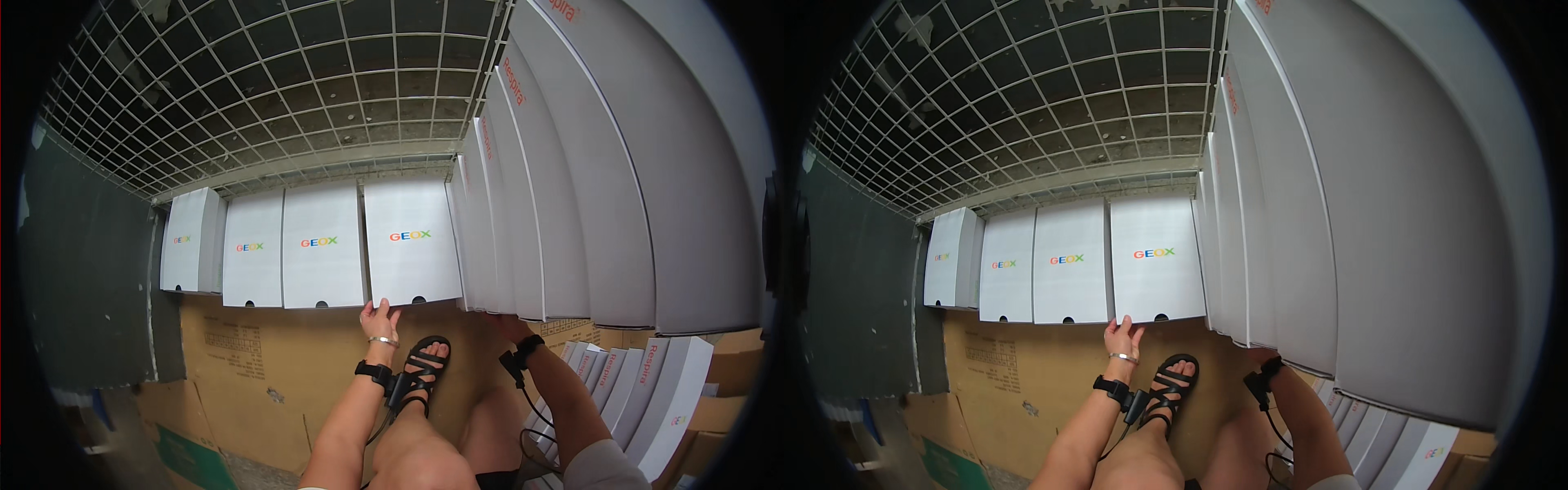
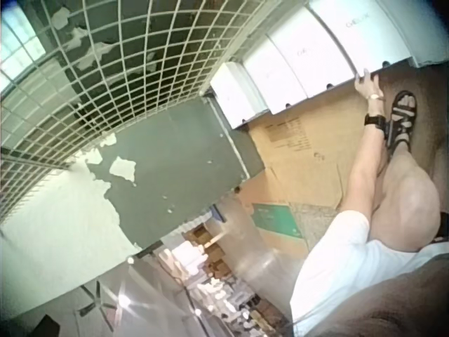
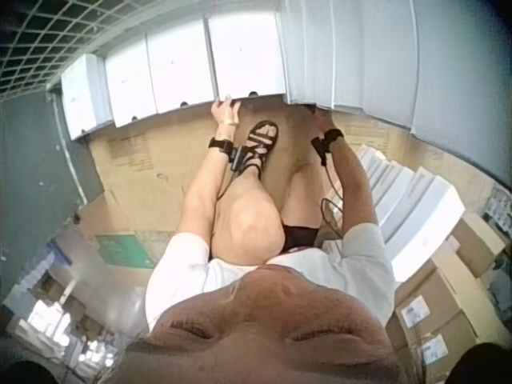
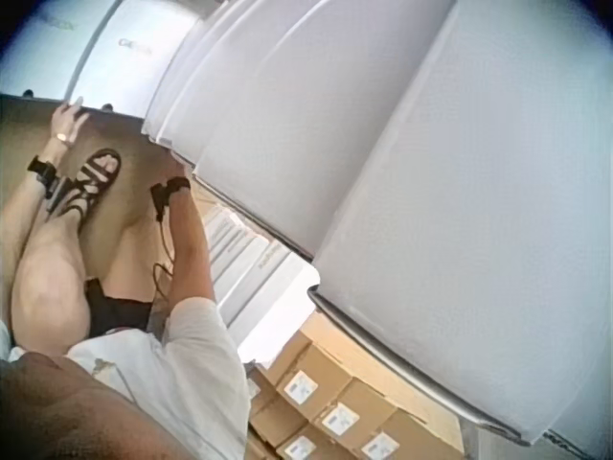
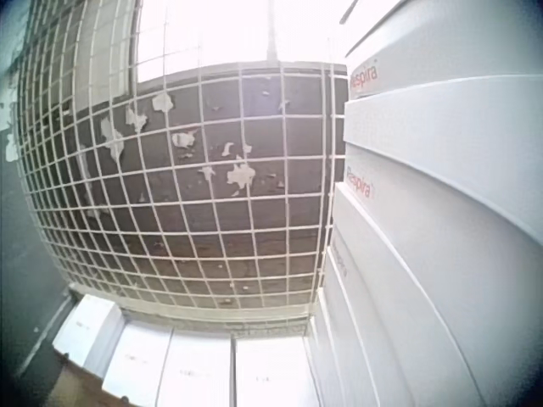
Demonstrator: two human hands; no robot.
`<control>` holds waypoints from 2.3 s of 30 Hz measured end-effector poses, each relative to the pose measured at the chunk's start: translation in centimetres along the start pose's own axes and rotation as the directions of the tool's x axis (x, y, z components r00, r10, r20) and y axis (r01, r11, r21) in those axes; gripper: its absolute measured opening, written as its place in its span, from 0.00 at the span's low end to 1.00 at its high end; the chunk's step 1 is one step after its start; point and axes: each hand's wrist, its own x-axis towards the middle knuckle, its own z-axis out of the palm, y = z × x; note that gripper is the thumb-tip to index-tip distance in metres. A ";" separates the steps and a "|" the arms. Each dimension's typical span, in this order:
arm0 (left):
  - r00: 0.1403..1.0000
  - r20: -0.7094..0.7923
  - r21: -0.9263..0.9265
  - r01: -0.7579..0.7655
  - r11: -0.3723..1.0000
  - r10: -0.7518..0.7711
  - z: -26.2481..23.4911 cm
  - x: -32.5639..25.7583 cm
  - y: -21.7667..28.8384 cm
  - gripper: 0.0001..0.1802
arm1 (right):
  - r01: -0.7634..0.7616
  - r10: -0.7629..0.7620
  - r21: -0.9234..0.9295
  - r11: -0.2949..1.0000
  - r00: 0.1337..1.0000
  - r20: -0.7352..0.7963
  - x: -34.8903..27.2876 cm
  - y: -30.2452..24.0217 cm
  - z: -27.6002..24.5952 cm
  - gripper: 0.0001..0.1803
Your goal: Organizing and stacking white Geox shoeboxes onto cardboard surfaces and into storage piles.
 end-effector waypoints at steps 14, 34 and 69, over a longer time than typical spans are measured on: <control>0.997 -0.043 -0.193 0.052 0.980 -0.061 -0.8 1.7 0.5 0.27 | 0.037 -0.029 0.040 0.999 0.983 -0.179 1.3 0.4 0.7 0.16; 0.661 0.401 0.848 -0.005 0.530 -0.634 7.3 -4.3 -4.0 0.26 | 0.301 0.497 0.939 0.168 0.796 -0.344 -0.5 -0.6 -4.2 0.15; 0.578 0.793 0.601 -0.795 0.088 -0.192 9.4 -7.2 -5.0 0.47 | 0.037 0.248 0.569 0.822 0.875 -0.417 0.6 -1.5 -9.9 0.07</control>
